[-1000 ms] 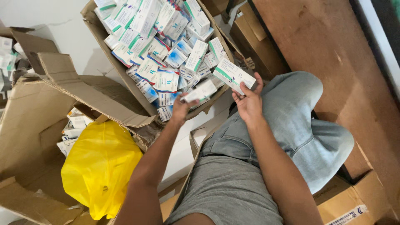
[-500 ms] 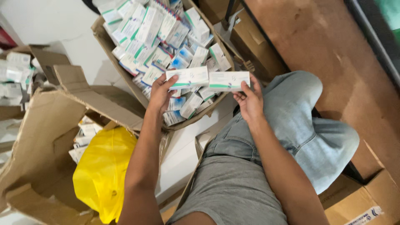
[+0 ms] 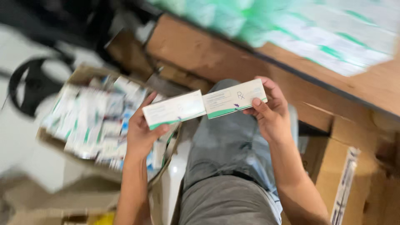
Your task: The person sits on the floor and repeatedly picks up small white and green boxes from a large cardboard box. They place the boxes onto a wooden shelf, arranging them in neat rows next to existing stacks.
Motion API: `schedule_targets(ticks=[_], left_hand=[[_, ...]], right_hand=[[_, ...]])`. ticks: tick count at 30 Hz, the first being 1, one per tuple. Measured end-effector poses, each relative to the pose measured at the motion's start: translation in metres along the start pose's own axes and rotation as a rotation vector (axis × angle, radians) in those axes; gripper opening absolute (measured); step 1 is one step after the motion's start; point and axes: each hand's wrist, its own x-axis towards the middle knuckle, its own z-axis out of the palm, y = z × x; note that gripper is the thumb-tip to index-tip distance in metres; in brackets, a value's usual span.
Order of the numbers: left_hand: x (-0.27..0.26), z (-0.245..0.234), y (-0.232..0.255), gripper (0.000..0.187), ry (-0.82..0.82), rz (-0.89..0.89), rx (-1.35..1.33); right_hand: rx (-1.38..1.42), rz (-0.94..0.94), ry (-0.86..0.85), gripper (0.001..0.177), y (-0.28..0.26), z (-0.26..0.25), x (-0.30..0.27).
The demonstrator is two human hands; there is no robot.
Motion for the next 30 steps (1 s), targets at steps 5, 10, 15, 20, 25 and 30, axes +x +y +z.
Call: schedule_targets(ticks=[5,10,15,20,25,30], left_hand=[[0.058,0.121,0.031,0.092,-0.271,0.139,-0.066],[0.097,0.238,0.048,0.082,-0.389,0.311,0.043],[0.155,0.325,0.054,0.068,-0.211,0.847,0.637],[0.188,0.363,0.029,0.067,-0.188,0.801,0.729],[0.202,0.359,0.014,0.058,-0.208,0.754,1.275],[0.226,0.381,0.015,0.064,-0.345,0.933,1.513]], right_hand=[[-0.065,-0.23,0.164,0.048,-0.102,-0.057,-0.009],[-0.114,-0.361,0.362,0.043,-0.173,-0.112,-0.003],[-0.09,-0.34,0.577,0.046,-0.198,-0.148,0.025],[-0.392,-0.224,0.687,0.056,-0.185,-0.181,0.056],[-0.926,-0.349,0.566,0.07,-0.183,-0.205,0.051],[-1.51,-0.657,0.33,0.078,-0.21,-0.196,0.056]])
